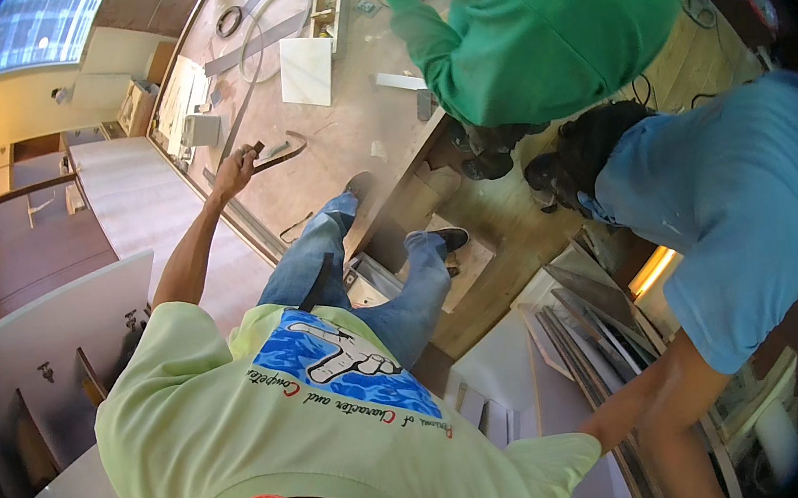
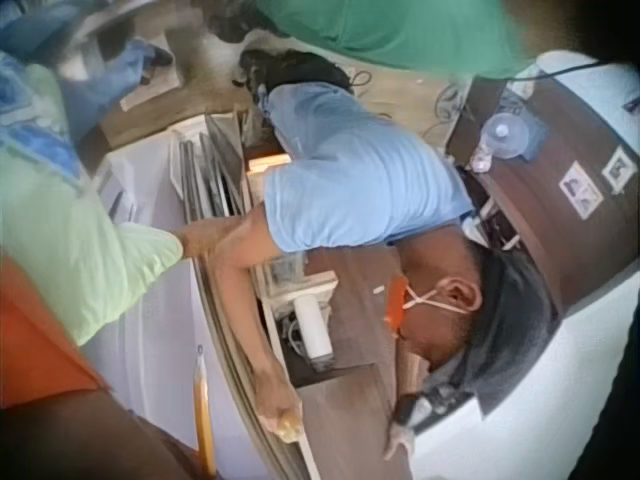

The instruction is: The person cuts a flexible trim strip with scissors, tests its fit on a cabinet edge, then applies glue to the strip and presses it onto the cabinet. The person works on the floor while handling the trim and glue.

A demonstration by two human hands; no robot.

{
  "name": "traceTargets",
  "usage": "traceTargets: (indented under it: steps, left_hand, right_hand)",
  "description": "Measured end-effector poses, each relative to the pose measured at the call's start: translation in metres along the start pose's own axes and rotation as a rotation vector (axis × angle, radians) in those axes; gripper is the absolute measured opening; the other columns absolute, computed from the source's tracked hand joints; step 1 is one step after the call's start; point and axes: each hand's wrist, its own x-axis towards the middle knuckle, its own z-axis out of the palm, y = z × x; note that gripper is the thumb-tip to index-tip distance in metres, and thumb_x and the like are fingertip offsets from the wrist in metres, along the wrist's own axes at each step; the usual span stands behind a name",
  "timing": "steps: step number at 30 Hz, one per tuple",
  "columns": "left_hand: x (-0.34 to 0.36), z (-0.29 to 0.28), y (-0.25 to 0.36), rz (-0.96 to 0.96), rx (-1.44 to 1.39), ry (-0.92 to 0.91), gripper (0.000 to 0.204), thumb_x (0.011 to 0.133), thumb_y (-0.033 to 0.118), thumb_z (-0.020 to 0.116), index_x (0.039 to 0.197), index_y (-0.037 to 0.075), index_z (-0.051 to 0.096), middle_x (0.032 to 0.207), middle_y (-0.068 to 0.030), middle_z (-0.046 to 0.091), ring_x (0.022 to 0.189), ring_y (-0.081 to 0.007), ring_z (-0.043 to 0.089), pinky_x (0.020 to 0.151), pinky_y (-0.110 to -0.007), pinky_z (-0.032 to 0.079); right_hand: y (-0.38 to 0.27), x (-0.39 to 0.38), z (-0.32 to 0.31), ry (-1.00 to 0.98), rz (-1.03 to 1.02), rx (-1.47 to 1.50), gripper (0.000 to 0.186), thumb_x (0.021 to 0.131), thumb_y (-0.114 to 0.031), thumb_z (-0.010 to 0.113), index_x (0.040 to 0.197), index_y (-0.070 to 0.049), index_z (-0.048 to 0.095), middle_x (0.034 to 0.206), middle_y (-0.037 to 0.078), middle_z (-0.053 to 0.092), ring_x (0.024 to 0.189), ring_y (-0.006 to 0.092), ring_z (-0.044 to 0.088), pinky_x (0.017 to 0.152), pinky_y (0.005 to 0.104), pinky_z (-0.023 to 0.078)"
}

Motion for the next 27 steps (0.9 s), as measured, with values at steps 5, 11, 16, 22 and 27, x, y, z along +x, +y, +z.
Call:
traceTargets:
  steps: [5, 11, 16, 22, 27]
  left_hand:
    - [0.009, -0.043, -0.019, -0.072, -0.252, 0.175, 0.034, 0.101, 0.034, 0.045, 0.101, 0.004, 0.062, 0.072, -0.0173, 0.06, 0.071, -0.0321, 0.062, 0.067, -0.043, 0.046]
    - [0.023, -0.1, -0.072, -0.076, -0.715, 0.326, 0.029, 0.104, 0.028, 0.047, 0.098, 0.004, 0.063, 0.063, 0.0016, 0.048, 0.058, -0.0086, 0.045, 0.054, -0.027, 0.037]
    - [0.042, -0.161, -0.137, -0.08, -1.13, 0.384, 0.026, 0.105, 0.028, 0.047, 0.102, 0.006, 0.06, 0.065, 0.0064, 0.044, 0.053, -0.003, 0.038, 0.047, -0.02, 0.03]
    - [0.045, -0.245, -0.186, -0.037, -1.345, 0.457, 0.028, 0.106, 0.031, 0.046, 0.105, 0.006, 0.059, 0.065, 0.006, 0.044, 0.052, -0.0025, 0.036, 0.047, -0.019, 0.028]
    - [0.047, -0.304, -0.201, 0.002, -1.426, 0.546, 0.027, 0.106, 0.029, 0.046, 0.105, 0.006, 0.059, 0.065, 0.0061, 0.043, 0.052, -0.0025, 0.034, 0.047, -0.02, 0.028]
  right_hand:
    - [-0.11, -0.043, -0.071, 0.406, -0.052, 0.26, 0.031, 0.098, -0.024, 0.059, 0.119, -0.002, 0.064, 0.11, 0.017, 0.066, 0.1, 0.0357, 0.064, 0.084, 0.0448, 0.05]
    - [-0.241, -0.226, -0.115, 0.282, 0.164, 0.908, 0.035, 0.096, -0.033, 0.064, 0.105, 0.001, 0.066, 0.099, 0.018, 0.068, 0.086, 0.0338, 0.066, 0.077, 0.0443, 0.051]
    - [-0.404, -0.36, -0.135, -0.3, 0.599, 1.651, 0.023, 0.089, -0.019, 0.073, 0.104, -0.003, 0.064, 0.094, 0.01, 0.067, 0.076, 0.0175, 0.063, 0.064, 0.0291, 0.053]
    - [-0.589, -0.416, -0.242, -1.031, 0.509, 2.05, 0.052, 0.093, -0.01, 0.066, 0.138, -0.015, 0.04, 0.096, 0.008, 0.058, 0.079, 0.0185, 0.059, 0.06, 0.028, 0.046]
    - [-0.679, -0.421, -0.308, -1.339, 0.188, 1.874, 0.05, 0.097, -0.01, 0.062, 0.14, -0.017, 0.039, 0.101, 0.007, 0.057, 0.086, 0.0187, 0.059, 0.068, 0.0305, 0.05]
